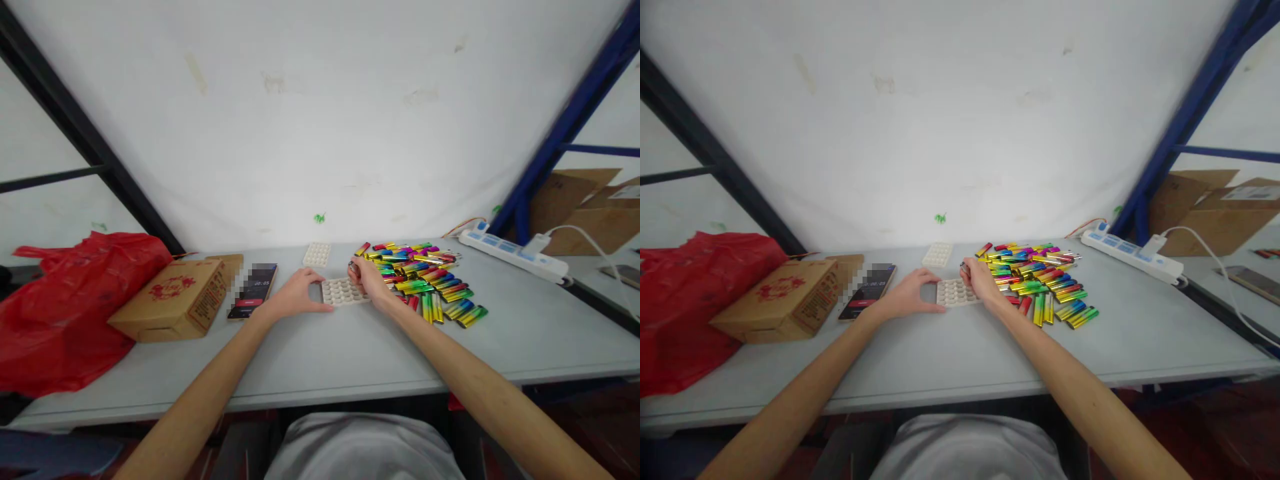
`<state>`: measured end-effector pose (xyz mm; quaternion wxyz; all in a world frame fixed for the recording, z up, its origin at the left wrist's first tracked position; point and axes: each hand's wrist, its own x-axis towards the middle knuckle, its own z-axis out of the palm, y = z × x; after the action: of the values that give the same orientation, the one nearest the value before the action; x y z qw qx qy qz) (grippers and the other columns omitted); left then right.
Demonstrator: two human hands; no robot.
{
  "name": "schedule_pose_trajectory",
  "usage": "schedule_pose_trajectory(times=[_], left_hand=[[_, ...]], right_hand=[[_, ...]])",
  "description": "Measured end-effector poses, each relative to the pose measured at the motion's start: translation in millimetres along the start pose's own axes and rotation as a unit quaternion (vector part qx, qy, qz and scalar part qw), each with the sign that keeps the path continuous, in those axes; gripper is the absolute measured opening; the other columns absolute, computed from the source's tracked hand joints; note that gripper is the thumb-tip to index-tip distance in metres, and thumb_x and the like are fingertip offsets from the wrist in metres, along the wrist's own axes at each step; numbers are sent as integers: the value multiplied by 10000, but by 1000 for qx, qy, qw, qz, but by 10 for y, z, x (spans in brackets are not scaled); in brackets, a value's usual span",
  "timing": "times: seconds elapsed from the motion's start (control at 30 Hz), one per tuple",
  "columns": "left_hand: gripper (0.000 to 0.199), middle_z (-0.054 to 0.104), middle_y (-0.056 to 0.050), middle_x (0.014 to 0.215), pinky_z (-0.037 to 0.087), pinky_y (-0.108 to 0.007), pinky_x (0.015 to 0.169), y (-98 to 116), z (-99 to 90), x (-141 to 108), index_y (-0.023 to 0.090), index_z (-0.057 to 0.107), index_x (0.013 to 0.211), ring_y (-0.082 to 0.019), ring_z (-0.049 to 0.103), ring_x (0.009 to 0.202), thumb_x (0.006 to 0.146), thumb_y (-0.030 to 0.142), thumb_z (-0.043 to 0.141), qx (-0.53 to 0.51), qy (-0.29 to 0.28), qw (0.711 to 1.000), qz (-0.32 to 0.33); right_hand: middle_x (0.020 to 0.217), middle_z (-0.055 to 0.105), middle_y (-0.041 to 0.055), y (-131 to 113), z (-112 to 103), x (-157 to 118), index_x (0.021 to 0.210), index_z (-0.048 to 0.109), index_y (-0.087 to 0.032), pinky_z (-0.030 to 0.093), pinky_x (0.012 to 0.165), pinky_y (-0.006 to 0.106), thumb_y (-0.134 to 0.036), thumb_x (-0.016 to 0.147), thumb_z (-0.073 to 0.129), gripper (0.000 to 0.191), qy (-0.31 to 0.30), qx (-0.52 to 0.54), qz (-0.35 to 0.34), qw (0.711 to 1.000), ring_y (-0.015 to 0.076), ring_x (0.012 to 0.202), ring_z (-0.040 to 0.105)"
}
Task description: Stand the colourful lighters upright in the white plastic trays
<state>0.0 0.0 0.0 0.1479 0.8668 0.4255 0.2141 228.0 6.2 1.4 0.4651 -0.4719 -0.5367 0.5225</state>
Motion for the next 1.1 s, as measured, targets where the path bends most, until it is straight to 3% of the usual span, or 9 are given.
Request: schedule_pose_trajectory(times=[0.13,0.23,0.37,0.57,0.73,0.93,1.1], left_hand=[[701,701,-106,1141,504,-471,1054,-3,-3,1,207,752,1151,-338,642,1128,637,663,891,1,0,1000,2],[696,705,-103,1132,511,-472,1042,-9,-1,6,214,756,1143,-340,647,1122,631,666,892,-2,1,1000,3],[707,713,-114,1144,509,-472,1044,-29,9,17,194,750,1144,-345,654,1132,622,644,909,-10,-3,1000,-1],[725,724,-119,1168,517,-454,1043,-58,31,22,189,730,1165,-328,667,1129,609,609,931,-33,-7,999,-10],[751,735,-111,1170,525,-459,1037,-72,40,28,192,724,1181,-333,671,1123,597,614,933,-34,-2,999,-15],[734,737,-107,1149,531,-457,1019,-82,37,45,191,730,1155,-330,676,1090,598,628,922,-30,-8,999,-13],[697,733,-86,1117,534,-441,990,-64,34,57,212,739,1116,-323,672,1069,605,657,902,-21,-11,1000,-9]], right_hand=[[451,306,-61,25,-16,13,574,501,-224,169,401,255,-724,919,429,612,-28,1,-15,1000,88,387,231],[519,381,-61,53,-36,29,752,626,-208,237,419,252,-789,917,414,640,-51,-4,-64,997,98,416,303],[719,557,-36,84,-61,56,1008,657,-219,418,536,262,-694,950,488,508,-64,-37,-147,986,121,542,501],[903,750,25,84,-63,28,1049,613,-225,523,826,324,-510,938,635,306,-93,-97,-232,963,191,842,700],[939,802,40,61,-38,25,1014,603,-251,537,803,335,-506,927,677,280,-35,-159,-241,957,219,837,747],[897,804,41,75,-23,84,985,613,-254,530,802,329,-518,947,672,273,-48,-207,-252,944,221,817,754],[950,796,45,125,59,133,1027,637,-248,507,794,296,-400,1000,636,154,-80,-274,-285,915,208,859,740]])
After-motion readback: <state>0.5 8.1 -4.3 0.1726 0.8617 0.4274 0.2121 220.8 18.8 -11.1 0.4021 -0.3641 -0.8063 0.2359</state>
